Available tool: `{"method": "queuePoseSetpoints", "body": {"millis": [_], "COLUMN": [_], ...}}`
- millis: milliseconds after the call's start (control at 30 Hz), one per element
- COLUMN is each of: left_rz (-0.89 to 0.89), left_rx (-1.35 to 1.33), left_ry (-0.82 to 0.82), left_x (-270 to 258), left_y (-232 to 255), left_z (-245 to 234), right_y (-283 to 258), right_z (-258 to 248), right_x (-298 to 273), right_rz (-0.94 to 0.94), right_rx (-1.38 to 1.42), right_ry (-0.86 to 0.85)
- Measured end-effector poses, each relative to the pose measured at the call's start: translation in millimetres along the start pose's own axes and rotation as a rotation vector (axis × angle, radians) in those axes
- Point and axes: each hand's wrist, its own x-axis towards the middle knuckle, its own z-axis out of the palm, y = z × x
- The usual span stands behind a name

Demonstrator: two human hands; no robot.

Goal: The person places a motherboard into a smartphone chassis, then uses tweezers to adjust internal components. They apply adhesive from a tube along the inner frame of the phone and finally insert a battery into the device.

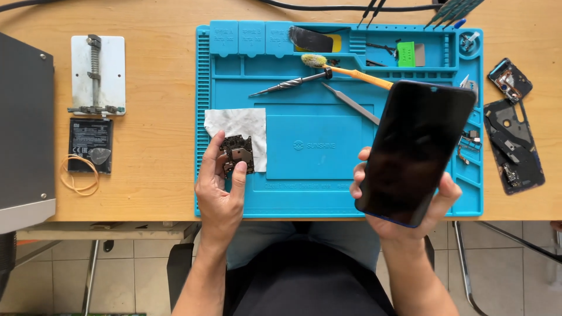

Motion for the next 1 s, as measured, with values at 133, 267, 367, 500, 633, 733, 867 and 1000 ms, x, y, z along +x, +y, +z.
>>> {"method": "queuePoseSetpoints", "body": {"millis": [133, 267, 367, 500, 633, 733, 867, 1000], "left_rz": [0.002, 0.015, 0.01, 0.004, -0.043, 0.036, 0.084, 0.112], "left_rx": [0.017, 0.01, 0.004, 0.006, 0.056, 0.104, 0.201, 0.258], "left_ry": [0.004, -0.001, -0.001, 0.006, 0.028, 0.017, 0.007, -0.002], "left_x": [1, 0, 0, 0, -3, -2, -2, -2], "left_y": [-1, -3, -2, -4, -9, -7, -6, -9], "left_z": [0, 1, 1, 1, 1, 2, 3, 4], "right_y": [13, 15, 15, 15, 16, 17, 18, 20], "right_z": [-7, -5, -5, -6, -6, -2, 0, -4], "right_x": [-3, -6, -8, -7, -6, -4, -4, -5], "right_rz": [-0.006, 0.0, 0.001, -0.023, -0.037, -0.074, -0.151, -0.19], "right_rx": [0.088, 0.106, 0.118, 0.078, 0.109, 0.019, -0.024, -0.01], "right_ry": [0.052, 0.088, 0.075, 0.128, 0.119, 0.163, 0.159, 0.141]}}
